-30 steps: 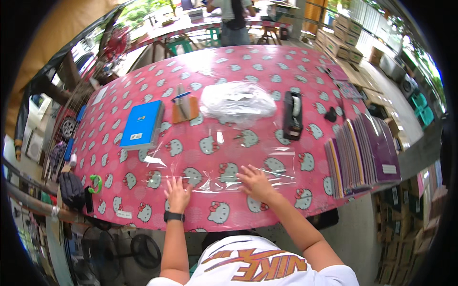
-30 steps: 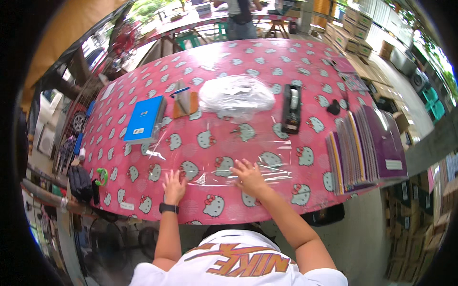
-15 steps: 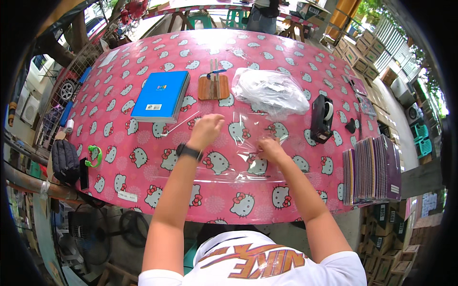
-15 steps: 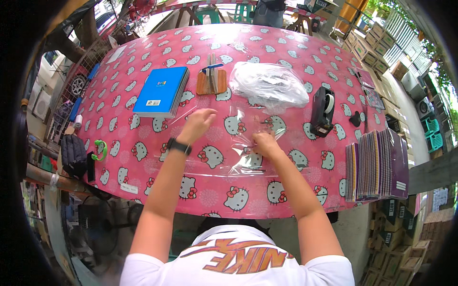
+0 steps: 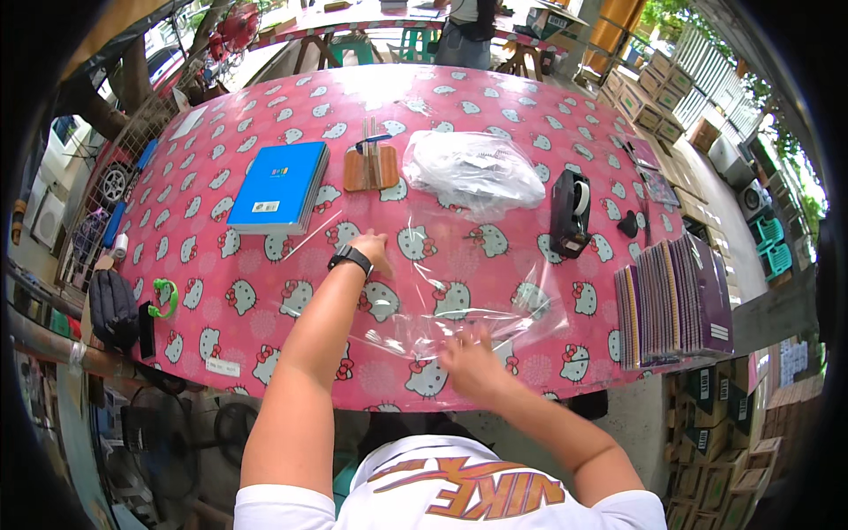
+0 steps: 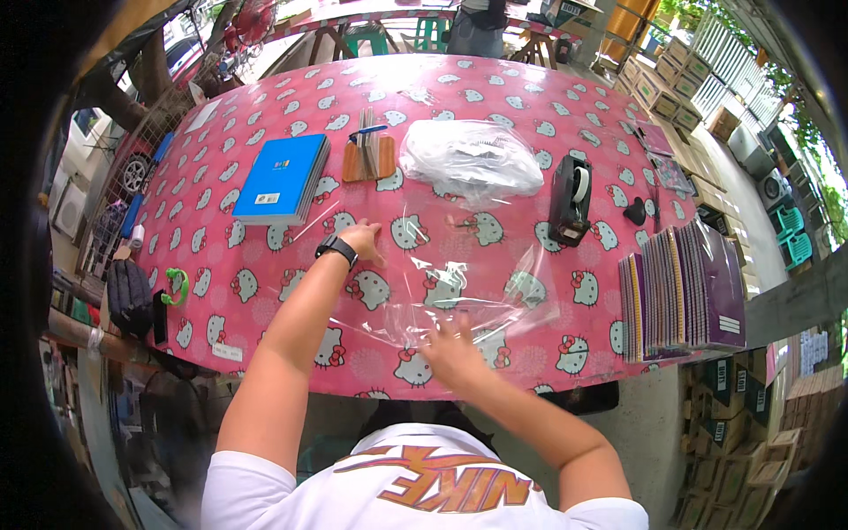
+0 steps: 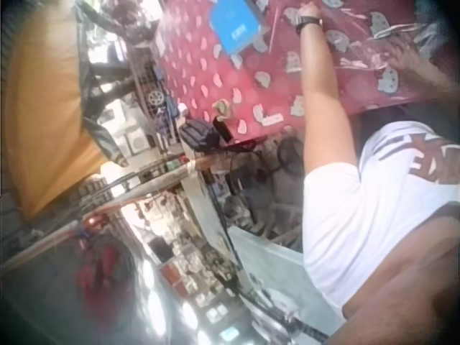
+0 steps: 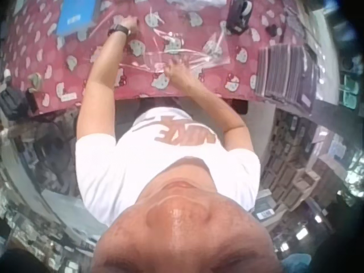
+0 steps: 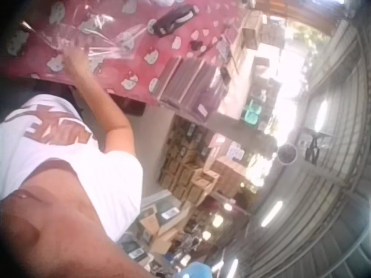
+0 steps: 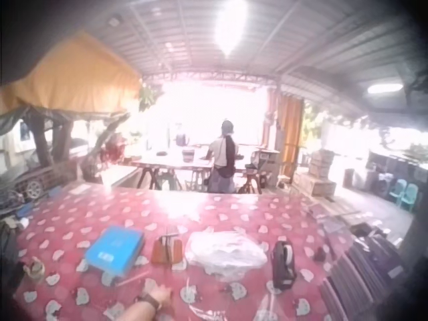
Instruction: The person places notebooks into clear plastic bags and seals them using adhesive tape.
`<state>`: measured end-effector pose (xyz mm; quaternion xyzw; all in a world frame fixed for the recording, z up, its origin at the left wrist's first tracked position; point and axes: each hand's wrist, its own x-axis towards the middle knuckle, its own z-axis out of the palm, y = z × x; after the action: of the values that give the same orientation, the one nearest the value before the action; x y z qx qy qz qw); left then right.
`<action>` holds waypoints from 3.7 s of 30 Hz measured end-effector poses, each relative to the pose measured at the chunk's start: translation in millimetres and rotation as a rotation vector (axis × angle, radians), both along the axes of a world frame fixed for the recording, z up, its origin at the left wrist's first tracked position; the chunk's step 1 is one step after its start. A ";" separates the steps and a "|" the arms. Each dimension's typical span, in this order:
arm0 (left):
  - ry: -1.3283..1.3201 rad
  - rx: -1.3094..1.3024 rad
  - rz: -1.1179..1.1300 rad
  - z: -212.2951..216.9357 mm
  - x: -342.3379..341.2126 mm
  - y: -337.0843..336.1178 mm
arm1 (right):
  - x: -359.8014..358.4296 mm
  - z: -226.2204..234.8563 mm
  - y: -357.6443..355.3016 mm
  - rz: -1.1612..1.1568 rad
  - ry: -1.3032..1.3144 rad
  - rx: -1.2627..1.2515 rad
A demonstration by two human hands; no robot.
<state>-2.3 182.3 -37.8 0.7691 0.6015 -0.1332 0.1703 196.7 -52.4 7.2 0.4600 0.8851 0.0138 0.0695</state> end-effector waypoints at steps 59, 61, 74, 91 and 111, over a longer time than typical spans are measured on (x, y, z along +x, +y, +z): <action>-0.868 0.869 0.783 -12.2 -287.6 74.1 | -203.5 -62.4 299.1 -0.692 1.737 -0.888; -0.767 0.427 0.985 -25.2 -315.6 112.3 | -244.7 -75.3 329.2 -0.760 1.664 -0.925; -1.361 -0.312 0.902 5.9 -326.5 119.7 | -268.3 -82.3 352.0 -0.922 1.684 -1.000; -1.059 0.824 -0.038 197.3 -156.2 -165.6 | -138.1 89.2 214.5 0.445 2.301 -0.741; -1.898 0.065 0.143 -46.9 -71.2 -204.9 | 24.6 -45.5 -10.4 -0.326 1.729 -0.292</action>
<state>-73.5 -22.6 -84.6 0.5220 0.2611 0.5744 0.5739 221.3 -62.9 -38.4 0.4162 0.5447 -0.4609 -0.5636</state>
